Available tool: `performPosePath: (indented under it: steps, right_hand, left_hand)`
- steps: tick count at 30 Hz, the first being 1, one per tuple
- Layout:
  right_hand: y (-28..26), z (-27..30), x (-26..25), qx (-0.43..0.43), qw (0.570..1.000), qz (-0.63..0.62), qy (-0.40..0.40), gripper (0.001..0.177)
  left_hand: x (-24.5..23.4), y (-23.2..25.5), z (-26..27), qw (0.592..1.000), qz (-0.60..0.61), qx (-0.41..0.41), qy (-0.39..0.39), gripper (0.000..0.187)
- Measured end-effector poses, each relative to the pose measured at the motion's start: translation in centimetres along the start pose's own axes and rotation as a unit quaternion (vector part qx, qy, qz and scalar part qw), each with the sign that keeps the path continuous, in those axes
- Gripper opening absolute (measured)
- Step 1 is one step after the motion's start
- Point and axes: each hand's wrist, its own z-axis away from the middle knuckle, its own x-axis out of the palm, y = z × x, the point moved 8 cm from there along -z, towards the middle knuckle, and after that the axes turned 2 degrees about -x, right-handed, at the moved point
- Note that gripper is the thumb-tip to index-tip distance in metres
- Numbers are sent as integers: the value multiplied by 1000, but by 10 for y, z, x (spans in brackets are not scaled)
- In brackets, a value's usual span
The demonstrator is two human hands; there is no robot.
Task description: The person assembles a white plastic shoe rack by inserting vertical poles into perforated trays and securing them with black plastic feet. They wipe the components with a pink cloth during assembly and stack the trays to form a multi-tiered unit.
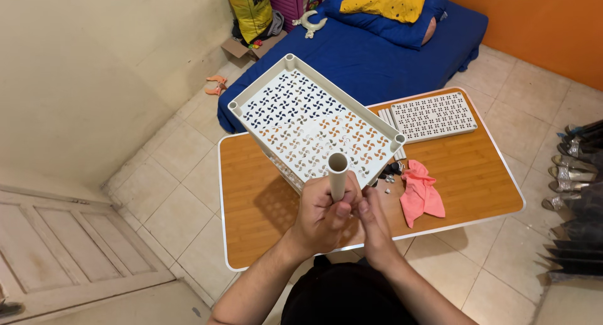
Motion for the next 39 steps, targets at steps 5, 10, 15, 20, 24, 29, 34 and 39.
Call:
performPosePath:
  steps: [5, 10, 15, 20, 24, 29, 34, 39]
  right_hand:
    - [9, -12, 18, 44, 987, -153, -15, 63]
    - [18, -14, 18, 41, 993, -111, -7, 62]
    - [18, -17, 16, 29, 993, -113, -6, 62]
    - [29, -13, 10, 18, 996, -83, -13, 61]
    - [50, -8, 2, 26, 998, -53, -21, 57]
    - [50, -7, 1, 25, 999, -36, -21, 53]
    - [20, -20, 10, 52, 994, -98, 4, 58]
    - [-9, -28, 26, -23, 994, -92, -46, 54]
  left_hand:
    - [1, -5, -3, 1000, -3, 2, 14, 55]
    - [0, -9, -5, 1000, -3, -1, 13, 56]
    - [1, -13, -7, 1000, 10, -7, -3, 59]
    - [0, -22, -11, 997, 41, -35, -48, 64]
    - [4, -28, -14, 989, 92, -59, -104, 67]
    - [7, -31, -15, 978, 134, -61, -151, 67]
    - [-2, -16, -17, 999, -5, -13, -30, 51]
    - [2, -9, -5, 989, -68, -42, 124, 29]
